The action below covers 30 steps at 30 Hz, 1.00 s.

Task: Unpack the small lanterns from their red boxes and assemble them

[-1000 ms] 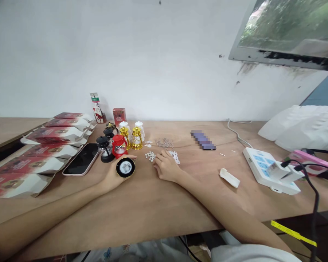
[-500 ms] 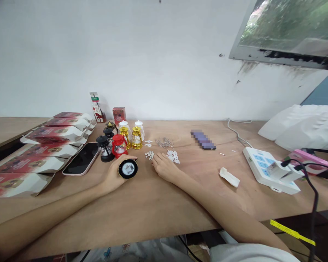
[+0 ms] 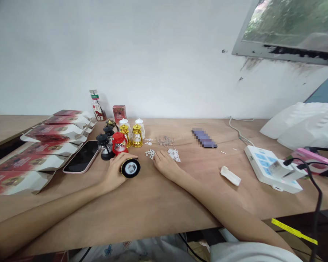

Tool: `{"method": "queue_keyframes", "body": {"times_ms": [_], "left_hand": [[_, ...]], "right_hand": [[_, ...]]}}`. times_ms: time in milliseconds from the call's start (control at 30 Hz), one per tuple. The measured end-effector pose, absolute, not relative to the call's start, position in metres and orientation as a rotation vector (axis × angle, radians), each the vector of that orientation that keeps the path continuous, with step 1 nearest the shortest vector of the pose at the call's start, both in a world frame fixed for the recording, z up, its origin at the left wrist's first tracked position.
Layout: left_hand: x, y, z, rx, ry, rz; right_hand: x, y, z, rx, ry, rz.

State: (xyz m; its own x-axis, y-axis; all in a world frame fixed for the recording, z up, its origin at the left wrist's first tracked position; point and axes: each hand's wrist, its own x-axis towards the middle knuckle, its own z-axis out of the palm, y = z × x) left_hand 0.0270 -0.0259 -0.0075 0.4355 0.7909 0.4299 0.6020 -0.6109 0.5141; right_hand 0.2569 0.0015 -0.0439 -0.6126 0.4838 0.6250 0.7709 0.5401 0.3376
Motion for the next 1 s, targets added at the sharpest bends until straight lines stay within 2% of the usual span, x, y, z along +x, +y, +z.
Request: {"method": "queue_keyframes", "body": {"times_ms": [167,333,467,733,1000], "left_hand": [[0.028,-0.026,-0.005,2.398,1.209,0.925],[0.028,-0.027,-0.006,2.441,1.195,0.891],[0.029,-0.029,-0.005,2.543,1.154,0.813],[0.031,-0.032,-0.004,2.657,1.105,0.747],[0.029,-0.032,-0.004,2.605,1.126,0.736]], "right_hand": [[0.255,-0.006,-0.033,-0.914,-2.256,-0.753],[0.244,-0.036,-0.017,-0.545,-2.02,-0.659],[0.233,-0.054,-0.018,-0.38,-2.046,-0.622],[0.227,-0.055,-0.015,-0.411,-2.044,-0.743],[0.243,-0.038,-0.027,-0.638,-1.977,-0.537]]}}
